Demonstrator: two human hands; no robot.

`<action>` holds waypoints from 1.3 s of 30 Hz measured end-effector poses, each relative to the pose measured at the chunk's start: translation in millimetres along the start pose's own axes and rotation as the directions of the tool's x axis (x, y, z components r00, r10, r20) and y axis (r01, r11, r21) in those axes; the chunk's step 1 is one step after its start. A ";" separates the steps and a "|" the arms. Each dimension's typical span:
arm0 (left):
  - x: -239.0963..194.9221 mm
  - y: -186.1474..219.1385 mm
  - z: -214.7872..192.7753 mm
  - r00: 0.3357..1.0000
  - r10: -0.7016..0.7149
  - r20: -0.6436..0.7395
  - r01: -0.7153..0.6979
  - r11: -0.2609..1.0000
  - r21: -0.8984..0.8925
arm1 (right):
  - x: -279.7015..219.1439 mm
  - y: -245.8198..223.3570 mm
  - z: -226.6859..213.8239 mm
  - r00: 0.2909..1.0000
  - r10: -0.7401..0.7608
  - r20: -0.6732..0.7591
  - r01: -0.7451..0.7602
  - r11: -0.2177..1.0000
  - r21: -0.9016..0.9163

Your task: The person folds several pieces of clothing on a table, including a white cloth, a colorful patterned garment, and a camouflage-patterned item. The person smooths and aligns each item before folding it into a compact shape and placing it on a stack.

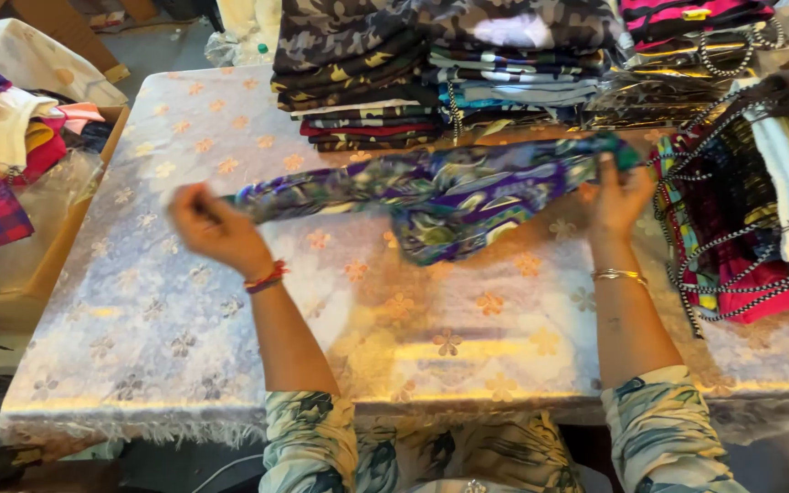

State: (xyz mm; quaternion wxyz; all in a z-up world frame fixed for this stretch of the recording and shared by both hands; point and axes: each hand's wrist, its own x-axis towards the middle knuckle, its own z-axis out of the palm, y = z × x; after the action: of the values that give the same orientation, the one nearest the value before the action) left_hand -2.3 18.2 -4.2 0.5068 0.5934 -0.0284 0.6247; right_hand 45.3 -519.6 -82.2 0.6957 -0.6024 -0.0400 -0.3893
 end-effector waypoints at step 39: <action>5.3 62.3 -4.9 0.979 0.111 -0.168 -0.125 0.990 -0.071 | -11.2 -69.9 -24.6 0.909 -0.191 0.370 0.359 0.809 -0.466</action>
State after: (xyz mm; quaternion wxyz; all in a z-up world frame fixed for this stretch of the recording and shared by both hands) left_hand -46.2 -5.7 33.8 0.4933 0.5161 -0.0473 0.6986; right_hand -13.8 -533.5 -38.3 0.4254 -0.8090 -0.1272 -0.3852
